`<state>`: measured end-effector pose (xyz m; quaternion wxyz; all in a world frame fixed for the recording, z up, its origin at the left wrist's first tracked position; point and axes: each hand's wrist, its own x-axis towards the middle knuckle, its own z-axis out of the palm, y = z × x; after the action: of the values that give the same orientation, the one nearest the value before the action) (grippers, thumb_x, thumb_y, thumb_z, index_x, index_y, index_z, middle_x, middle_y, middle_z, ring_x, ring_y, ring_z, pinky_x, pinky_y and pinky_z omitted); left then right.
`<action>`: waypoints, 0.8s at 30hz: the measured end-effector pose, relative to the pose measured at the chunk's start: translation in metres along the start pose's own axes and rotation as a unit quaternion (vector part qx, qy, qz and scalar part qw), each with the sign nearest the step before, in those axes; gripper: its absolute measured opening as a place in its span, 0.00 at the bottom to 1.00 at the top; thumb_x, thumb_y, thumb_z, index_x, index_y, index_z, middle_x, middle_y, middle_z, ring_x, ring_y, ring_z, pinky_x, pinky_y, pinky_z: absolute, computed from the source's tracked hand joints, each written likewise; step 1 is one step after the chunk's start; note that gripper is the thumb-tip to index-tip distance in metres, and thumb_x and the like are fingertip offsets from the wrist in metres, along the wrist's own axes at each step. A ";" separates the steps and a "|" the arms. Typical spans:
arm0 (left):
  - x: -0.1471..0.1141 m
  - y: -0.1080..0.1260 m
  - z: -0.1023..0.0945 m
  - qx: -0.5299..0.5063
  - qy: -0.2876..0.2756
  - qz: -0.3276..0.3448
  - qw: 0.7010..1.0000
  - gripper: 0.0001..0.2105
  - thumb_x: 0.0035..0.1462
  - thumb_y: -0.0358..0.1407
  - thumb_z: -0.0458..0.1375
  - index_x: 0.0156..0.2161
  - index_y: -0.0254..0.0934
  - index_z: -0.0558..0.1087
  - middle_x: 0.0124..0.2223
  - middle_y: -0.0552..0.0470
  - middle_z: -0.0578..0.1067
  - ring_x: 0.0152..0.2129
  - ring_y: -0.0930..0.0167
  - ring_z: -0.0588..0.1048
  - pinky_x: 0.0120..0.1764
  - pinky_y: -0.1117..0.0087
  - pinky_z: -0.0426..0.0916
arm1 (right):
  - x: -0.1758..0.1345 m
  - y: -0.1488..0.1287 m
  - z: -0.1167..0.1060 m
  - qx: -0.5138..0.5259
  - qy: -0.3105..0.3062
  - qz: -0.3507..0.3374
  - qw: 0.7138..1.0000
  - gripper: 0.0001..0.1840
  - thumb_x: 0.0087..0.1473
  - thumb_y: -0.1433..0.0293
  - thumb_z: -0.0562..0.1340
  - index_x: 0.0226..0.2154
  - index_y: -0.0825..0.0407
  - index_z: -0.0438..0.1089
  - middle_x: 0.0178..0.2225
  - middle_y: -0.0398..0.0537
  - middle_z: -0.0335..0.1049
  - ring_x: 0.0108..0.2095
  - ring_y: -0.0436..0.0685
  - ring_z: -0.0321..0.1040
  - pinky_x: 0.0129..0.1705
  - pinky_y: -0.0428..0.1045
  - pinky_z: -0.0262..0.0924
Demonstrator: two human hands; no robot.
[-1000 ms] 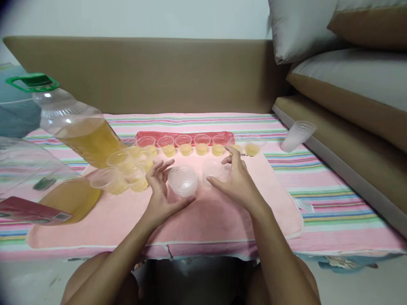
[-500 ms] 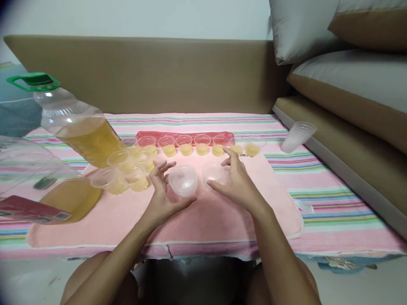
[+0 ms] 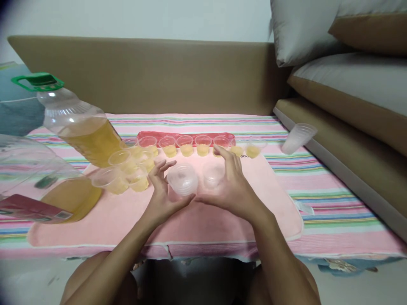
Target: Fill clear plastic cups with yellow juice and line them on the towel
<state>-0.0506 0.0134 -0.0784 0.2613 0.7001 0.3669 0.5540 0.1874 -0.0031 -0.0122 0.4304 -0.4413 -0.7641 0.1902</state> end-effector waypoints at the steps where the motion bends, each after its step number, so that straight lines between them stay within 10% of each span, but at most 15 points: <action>1: 0.002 0.001 -0.001 -0.007 0.008 0.002 1.000 0.52 0.49 0.44 0.76 0.68 0.50 0.45 0.68 0.38 0.57 0.68 0.53 0.61 0.63 0.44 0.67 | 0.000 -0.007 0.002 0.008 -0.012 -0.009 1.000 0.59 0.56 0.42 0.77 0.74 0.44 0.48 0.69 0.56 0.50 0.69 0.71 0.50 0.70 0.68 0.52; 9: 0.008 0.026 -0.015 -0.071 0.048 0.021 0.996 0.52 0.47 0.42 0.78 0.67 0.52 0.46 0.68 0.41 0.60 0.68 0.55 0.63 0.69 0.40 0.60 | -0.004 -0.049 0.019 0.115 -0.085 0.034 0.989 0.52 0.60 0.60 0.78 0.73 0.45 0.49 0.61 0.51 0.63 0.62 0.63 0.62 0.62 0.60 0.66; 24: 0.011 0.023 -0.017 -0.191 0.065 0.027 0.979 0.41 0.54 0.64 0.68 0.65 0.60 0.53 0.68 0.44 0.60 0.64 0.57 0.68 0.61 0.49 0.70 | -0.003 -0.050 0.051 0.310 -0.017 0.114 0.944 0.48 0.55 0.62 0.74 0.68 0.48 0.48 0.58 0.56 0.66 0.60 0.66 0.65 0.66 0.65 0.60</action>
<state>-0.0606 0.0080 -0.0501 0.3503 0.6096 0.2516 0.6651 0.1206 -0.0284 -0.0082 0.5085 -0.3668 -0.6189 0.4731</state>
